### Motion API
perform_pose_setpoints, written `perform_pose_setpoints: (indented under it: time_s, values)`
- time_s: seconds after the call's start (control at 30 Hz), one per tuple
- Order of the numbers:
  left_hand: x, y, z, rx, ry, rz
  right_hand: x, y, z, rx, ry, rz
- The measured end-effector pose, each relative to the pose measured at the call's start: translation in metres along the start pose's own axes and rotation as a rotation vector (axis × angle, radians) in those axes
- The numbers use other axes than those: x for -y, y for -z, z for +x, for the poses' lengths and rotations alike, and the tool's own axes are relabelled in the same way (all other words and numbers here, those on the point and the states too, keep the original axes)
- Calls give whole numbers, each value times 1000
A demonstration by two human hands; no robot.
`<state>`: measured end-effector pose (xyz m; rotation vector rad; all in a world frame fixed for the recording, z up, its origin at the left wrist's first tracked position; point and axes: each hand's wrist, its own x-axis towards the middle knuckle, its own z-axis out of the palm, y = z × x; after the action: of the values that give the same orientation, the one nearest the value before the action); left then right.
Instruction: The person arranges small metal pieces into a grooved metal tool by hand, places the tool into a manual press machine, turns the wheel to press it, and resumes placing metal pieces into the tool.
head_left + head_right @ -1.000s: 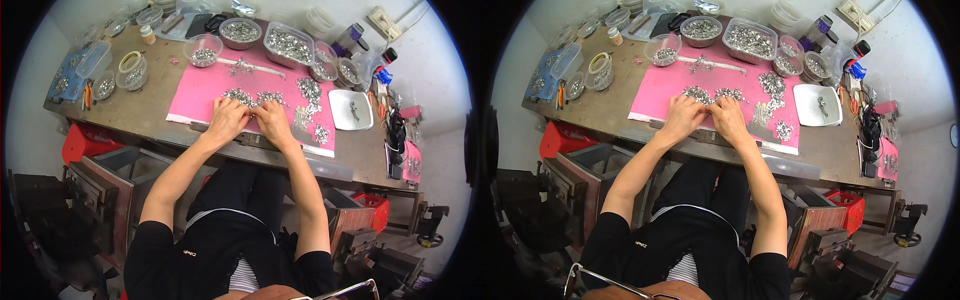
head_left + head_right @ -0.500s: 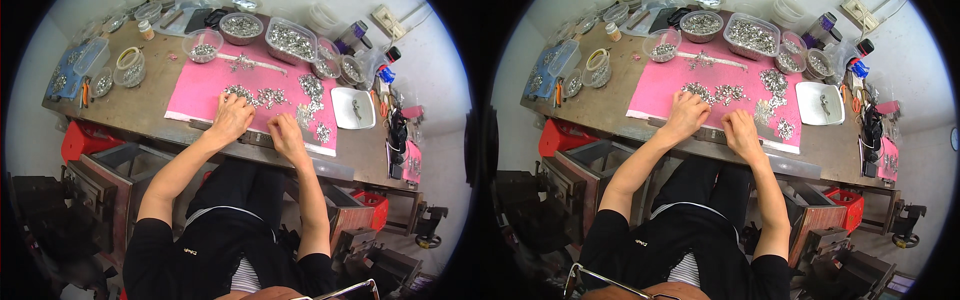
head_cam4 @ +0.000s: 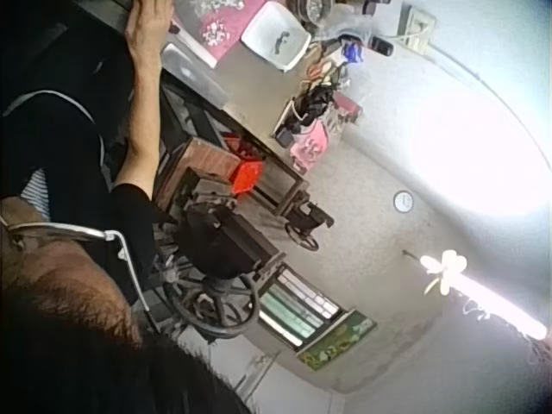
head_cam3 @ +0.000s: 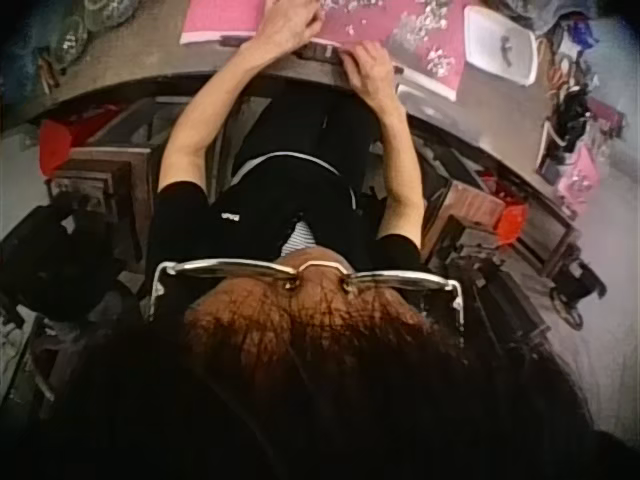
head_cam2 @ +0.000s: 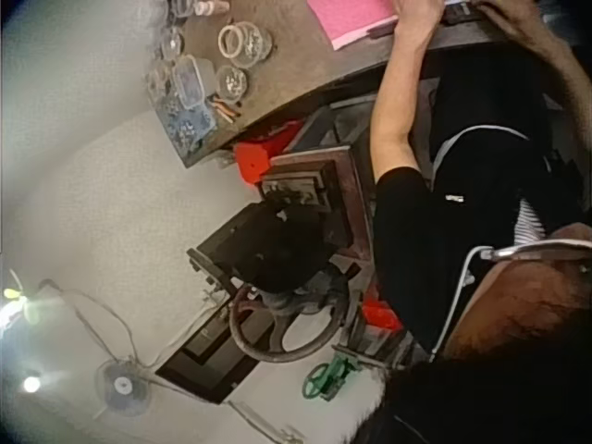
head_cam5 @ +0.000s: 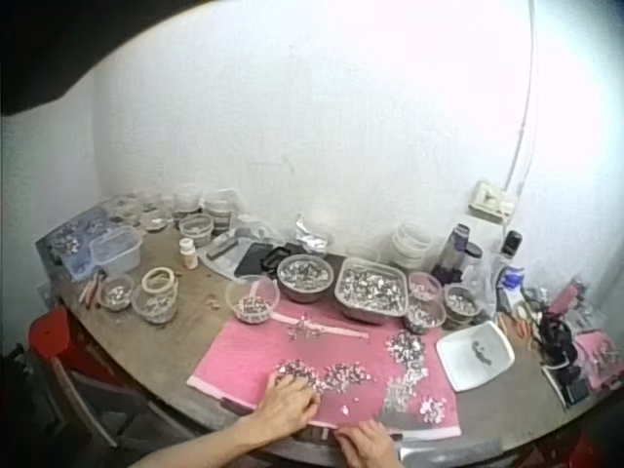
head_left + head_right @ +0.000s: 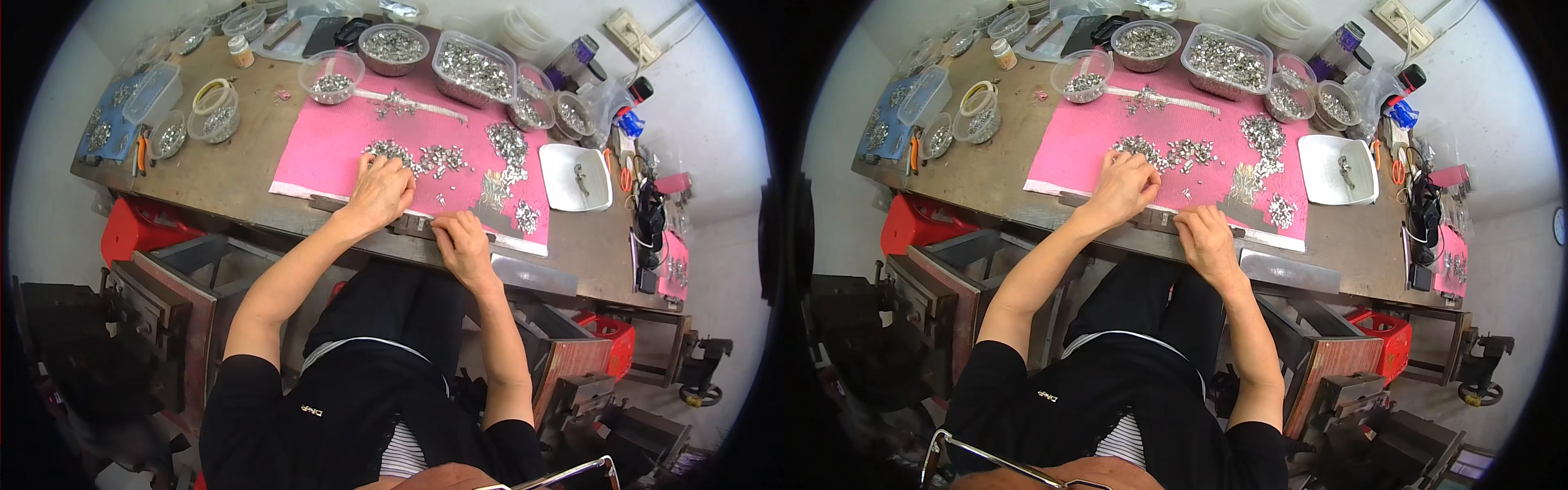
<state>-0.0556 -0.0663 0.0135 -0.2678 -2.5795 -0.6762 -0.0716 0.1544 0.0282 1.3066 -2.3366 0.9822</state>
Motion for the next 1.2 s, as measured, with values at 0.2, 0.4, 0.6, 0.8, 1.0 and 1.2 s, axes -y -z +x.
perform_pose_setpoints:
  time_s: [0.2, 0.4, 0.6, 0.8, 1.0, 1.2]
  values:
    - [3, -3, -2, -19, -8, -52, -27, -15, 40, -27, -40, -64]
    - [-2, 2, -2, -13, -20, -8, -39, -44, 66, 17, -109, -166]
    - [-25, 12, -20, -14, -86, -256, -39, -43, 72, 6, -178, -93]
    - [-33, 0, -28, -32, -142, -265, -38, -40, 76, 92, -285, -45]
    - [-28, 3, -30, 34, -134, -325, -40, -41, 72, 84, -262, -67]
    - [-41, -1, -30, -30, -131, -366, -42, -39, 64, 28, -87, -185]
